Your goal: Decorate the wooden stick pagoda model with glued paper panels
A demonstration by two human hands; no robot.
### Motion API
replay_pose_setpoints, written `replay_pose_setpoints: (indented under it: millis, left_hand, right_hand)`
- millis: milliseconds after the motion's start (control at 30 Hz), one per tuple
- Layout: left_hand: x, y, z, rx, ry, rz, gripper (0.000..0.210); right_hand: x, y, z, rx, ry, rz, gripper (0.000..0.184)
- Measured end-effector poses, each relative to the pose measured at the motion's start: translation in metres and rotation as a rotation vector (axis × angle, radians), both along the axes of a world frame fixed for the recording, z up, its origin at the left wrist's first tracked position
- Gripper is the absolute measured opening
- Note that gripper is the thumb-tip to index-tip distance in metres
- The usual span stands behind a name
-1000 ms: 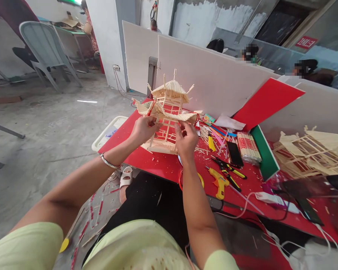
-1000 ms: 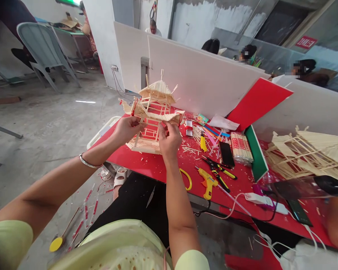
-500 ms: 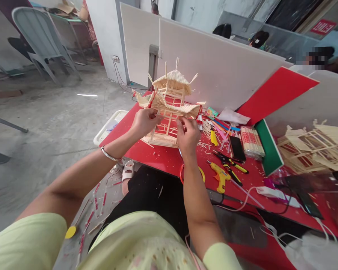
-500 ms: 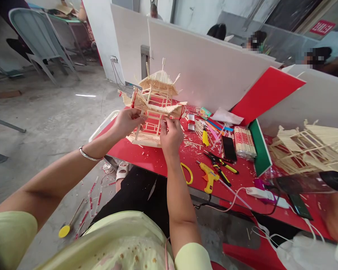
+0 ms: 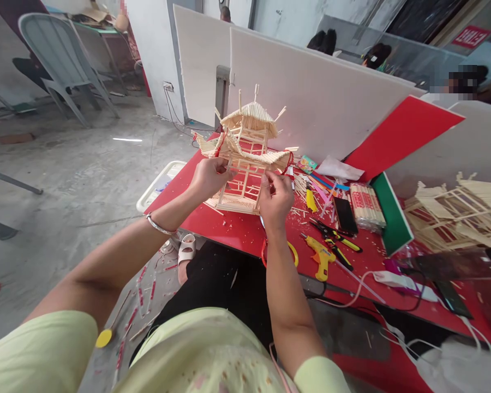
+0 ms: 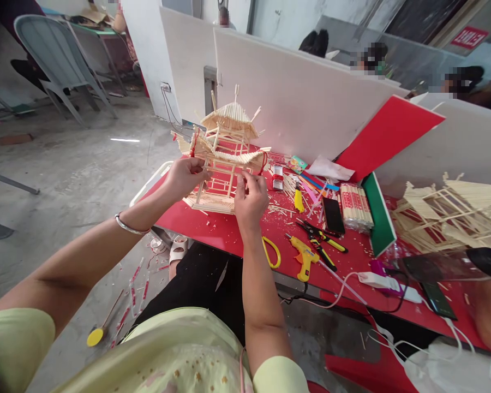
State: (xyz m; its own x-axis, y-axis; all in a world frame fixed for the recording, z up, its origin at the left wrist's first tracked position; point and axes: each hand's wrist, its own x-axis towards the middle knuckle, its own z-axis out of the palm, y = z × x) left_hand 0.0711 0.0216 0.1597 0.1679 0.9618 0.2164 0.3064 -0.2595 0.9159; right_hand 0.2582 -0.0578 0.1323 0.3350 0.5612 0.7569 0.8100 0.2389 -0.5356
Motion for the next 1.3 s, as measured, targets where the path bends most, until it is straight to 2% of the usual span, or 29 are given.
replay_pose_setpoints:
  millis: [167, 367, 533, 733, 867, 1133, 1200, 1300]
  left_hand:
    - [-0.001, -0.002, 0.0, -0.014, 0.0, -0.038, 0.02]
    - [-0.002, -0.007, 0.001, -0.01, 0.009, -0.032, 0.024]
    - [-0.003, -0.017, 0.006, -0.049, 0.019, -0.023, 0.034]
    - [-0.003, -0.026, 0.006, -0.065, -0.029, -0.011, 0.047]
    - [-0.006, -0.027, 0.001, -0.029, -0.009, 0.016, 0.052]
    - [-0.016, -0.038, -0.011, 0.191, 0.019, 0.052, 0.044]
    - [-0.021, -0.042, -0.019, 0.262, -0.012, 0.114, 0.037]
    - [-0.035, -0.044, -0.041, 0.364, -0.103, 0.327, 0.027]
  right_hand:
    - [-0.004, -0.016, -0.011, 0.018, 0.131, -0.087, 0.036]
    - [-0.009, -0.03, -0.029, -0.103, 0.312, -0.011, 0.047]
    - [-0.007, -0.029, -0.034, -0.11, 0.3, 0.006, 0.048]
    - [-0.005, -0.027, -0.038, -0.097, 0.252, 0.026, 0.038]
    - [-0.006, -0.027, -0.039, -0.091, 0.228, 0.027, 0.036]
    - [-0.008, -0.026, -0.04, -0.095, 0.177, -0.012, 0.037]
    - [-0.008, -0.026, -0.04, -0.096, 0.172, -0.013, 0.037]
    - [-0.008, -0.025, -0.041, -0.09, 0.161, -0.018, 0.037]
